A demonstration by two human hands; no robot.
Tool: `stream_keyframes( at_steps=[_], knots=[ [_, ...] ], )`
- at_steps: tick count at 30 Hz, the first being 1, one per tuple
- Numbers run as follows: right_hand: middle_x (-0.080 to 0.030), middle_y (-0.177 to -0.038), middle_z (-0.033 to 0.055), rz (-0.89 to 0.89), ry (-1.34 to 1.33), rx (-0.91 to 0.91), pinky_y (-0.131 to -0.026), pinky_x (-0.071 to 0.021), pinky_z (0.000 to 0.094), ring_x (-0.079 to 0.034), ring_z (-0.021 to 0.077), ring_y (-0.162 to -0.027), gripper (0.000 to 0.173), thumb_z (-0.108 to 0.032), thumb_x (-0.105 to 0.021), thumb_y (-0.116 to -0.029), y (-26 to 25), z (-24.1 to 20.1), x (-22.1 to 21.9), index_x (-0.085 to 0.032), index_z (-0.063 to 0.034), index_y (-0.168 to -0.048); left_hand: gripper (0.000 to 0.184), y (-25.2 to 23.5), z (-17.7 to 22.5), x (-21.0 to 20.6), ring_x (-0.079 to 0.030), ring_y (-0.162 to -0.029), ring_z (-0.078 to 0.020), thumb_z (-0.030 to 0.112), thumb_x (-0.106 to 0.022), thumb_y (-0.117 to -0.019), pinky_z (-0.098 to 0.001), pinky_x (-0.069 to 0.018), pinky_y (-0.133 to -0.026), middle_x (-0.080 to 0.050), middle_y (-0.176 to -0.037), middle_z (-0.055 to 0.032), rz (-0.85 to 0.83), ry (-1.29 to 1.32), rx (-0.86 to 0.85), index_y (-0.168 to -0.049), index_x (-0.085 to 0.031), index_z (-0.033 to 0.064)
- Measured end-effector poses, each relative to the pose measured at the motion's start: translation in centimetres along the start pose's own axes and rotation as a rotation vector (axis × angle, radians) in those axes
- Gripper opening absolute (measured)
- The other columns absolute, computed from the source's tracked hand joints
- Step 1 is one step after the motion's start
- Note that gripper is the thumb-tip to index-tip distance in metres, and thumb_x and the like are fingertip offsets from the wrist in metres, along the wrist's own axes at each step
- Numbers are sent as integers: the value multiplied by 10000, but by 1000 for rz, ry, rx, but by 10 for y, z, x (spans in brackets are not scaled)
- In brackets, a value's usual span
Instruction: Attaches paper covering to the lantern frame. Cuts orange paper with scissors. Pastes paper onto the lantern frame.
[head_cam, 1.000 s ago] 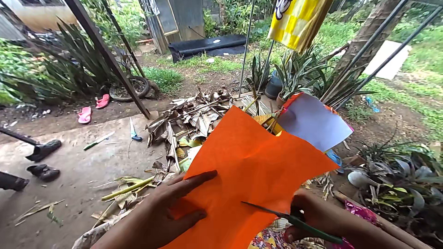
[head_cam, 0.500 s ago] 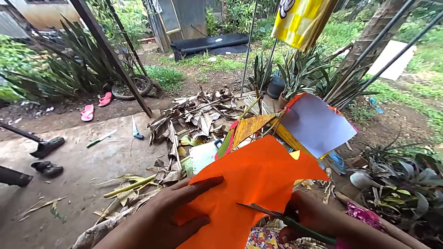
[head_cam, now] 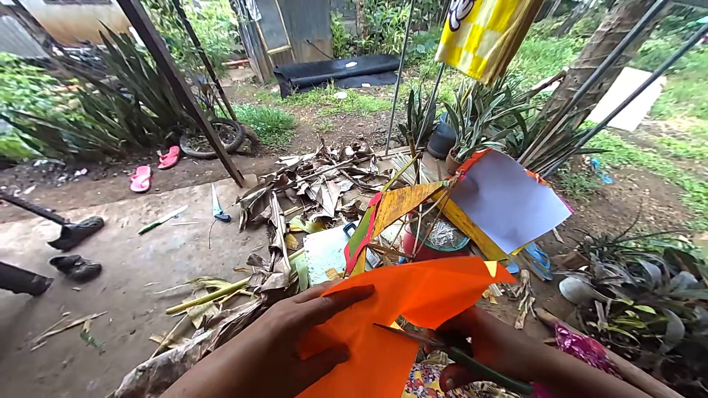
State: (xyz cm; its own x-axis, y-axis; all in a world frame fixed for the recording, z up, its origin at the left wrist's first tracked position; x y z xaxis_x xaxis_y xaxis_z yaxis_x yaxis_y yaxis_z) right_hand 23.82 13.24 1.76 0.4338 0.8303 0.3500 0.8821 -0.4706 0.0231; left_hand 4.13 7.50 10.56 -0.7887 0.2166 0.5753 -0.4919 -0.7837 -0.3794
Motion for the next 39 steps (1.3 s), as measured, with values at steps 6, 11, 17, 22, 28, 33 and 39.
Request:
stream_keyframes(
  at_steps=[6, 11, 17, 22, 28, 33, 39],
  knots=[
    [-593, -717, -95, -17, 46, -3, -561, -424, 91, -497, -92, -622, 493, -516, -795, -844, -1, -7, -2, -713, -75, -1049, 576, -6, 0, -9, -535, -1297, -12, 188, -741, -920, -182, -451, -1084, -585, -1429, -16, -45, 2, -4, -1457, -542, 129],
    [-574, -682, -101, 25, 48, -10, -544, -403, 87, -477, -102, -601, 487, -525, -791, -842, 0, -8, -2, -722, -69, -998, 584, -11, 0, -13, -520, -1318, -16, 203, -742, -925, -199, -442, -1107, -571, -1452, -4, -53, 12, -12, -1468, -536, 140],
    [-581, -692, -94, 44, 28, 54, -543, -410, 79, -486, -104, -604, 477, -514, -788, -848, 2, -9, -4, -709, -72, -1010, 588, -12, 0, -14, -519, -1318, -19, 206, -733, -929, -201, -437, -1103, -574, -1447, -22, -47, 0, -20, -1473, -527, 127],
    [-574, -714, -52, 20, 71, 71, -547, -402, 89, -474, -80, -608, 509, -501, -767, -877, -1, -17, -8, -681, -33, -1061, 518, -15, 8, -25, -530, -1317, -46, 200, -737, -928, -192, -444, -1090, -576, -1437, -70, -68, 16, -50, -1405, -572, 84],
    [-581, -701, -76, 50, 35, 79, -553, -411, 77, -488, -101, -614, 458, -476, -780, -871, -1, -17, -9, -694, -51, -1021, 551, -17, 11, -27, -533, -1317, -50, 176, -734, -924, -186, -441, -1091, -570, -1447, -85, -67, 26, -49, -1436, -555, 77],
    [-572, -688, -72, 84, 31, 99, -546, -405, 80, -484, -95, -604, 471, -496, -767, -876, 2, -11, -10, -694, -50, -1010, 592, -17, 9, -29, -535, -1327, -75, 181, -755, -912, -200, -448, -1095, -562, -1455, -105, -91, 35, -16, -1454, -542, 72],
    [-557, -660, -62, 128, 183, 110, -520, -385, 78, -463, -93, -578, 497, -535, -773, -853, 8, -13, 0, -698, -63, -989, 360, -17, 6, -9, -646, -1026, 7, 165, -697, -965, -117, -554, -784, -629, -1337, -54, -37, 14, 13, -1321, -668, 124]
  ],
)
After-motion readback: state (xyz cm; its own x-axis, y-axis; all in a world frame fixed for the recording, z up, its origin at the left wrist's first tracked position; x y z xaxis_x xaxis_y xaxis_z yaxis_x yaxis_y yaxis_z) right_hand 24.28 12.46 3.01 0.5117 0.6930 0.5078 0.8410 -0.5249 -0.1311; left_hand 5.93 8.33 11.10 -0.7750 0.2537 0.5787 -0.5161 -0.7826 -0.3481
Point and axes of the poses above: each hand's wrist, its own y-axis away from the middle knuckle, its own x-axis out of the back of the hand, z = x × y, the point moved 10 cm from there along -y, towards the middle knuckle
